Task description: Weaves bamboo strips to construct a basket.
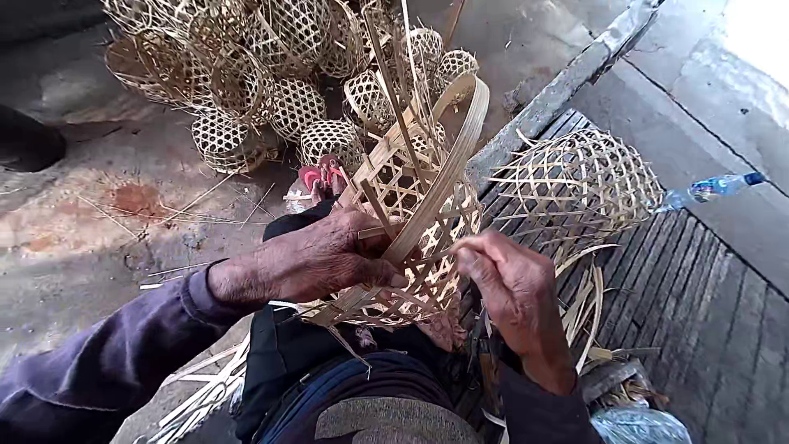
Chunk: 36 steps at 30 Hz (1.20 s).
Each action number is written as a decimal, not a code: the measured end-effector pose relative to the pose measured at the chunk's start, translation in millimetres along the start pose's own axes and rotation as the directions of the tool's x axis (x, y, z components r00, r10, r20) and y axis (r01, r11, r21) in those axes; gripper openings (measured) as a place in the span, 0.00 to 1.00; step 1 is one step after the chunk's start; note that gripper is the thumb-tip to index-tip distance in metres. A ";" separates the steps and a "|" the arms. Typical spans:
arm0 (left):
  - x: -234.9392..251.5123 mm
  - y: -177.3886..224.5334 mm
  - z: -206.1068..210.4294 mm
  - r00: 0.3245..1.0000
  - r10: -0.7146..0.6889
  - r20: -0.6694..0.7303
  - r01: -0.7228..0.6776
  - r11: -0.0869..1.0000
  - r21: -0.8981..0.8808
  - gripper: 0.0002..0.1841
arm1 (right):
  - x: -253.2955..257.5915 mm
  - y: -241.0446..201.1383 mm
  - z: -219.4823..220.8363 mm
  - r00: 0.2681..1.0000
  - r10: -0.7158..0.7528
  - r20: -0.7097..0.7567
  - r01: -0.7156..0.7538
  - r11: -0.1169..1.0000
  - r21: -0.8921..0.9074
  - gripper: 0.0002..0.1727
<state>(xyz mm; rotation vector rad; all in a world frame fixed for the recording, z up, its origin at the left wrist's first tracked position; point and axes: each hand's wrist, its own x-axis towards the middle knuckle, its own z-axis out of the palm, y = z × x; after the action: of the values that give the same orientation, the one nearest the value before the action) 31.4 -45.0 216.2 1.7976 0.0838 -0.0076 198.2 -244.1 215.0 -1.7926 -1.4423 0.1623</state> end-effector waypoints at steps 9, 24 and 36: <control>10.7 0.1 10.0 0.953 0.255 0.165 -0.297 0.898 0.324 0.08 | 29.1 15.1 -18.8 0.949 -0.238 0.208 0.030 0.724 0.689 0.19; 1.8 -57.8 27.8 0.958 0.286 -0.031 -0.243 0.861 0.447 0.20 | 4.4 2.6 19.8 0.977 0.112 -0.181 0.043 0.728 0.684 0.10; -3.5 -63.9 34.9 0.941 0.317 -0.118 -0.242 0.875 0.420 0.22 | -48.3 3.0 49.8 0.920 0.075 -0.384 0.188 0.775 0.603 0.17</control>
<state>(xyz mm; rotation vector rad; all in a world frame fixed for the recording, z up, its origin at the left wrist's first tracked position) 25.4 -64.9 146.3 2.2047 -0.0545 0.3759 156.6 -260.9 162.1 -1.1341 -0.9861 0.2155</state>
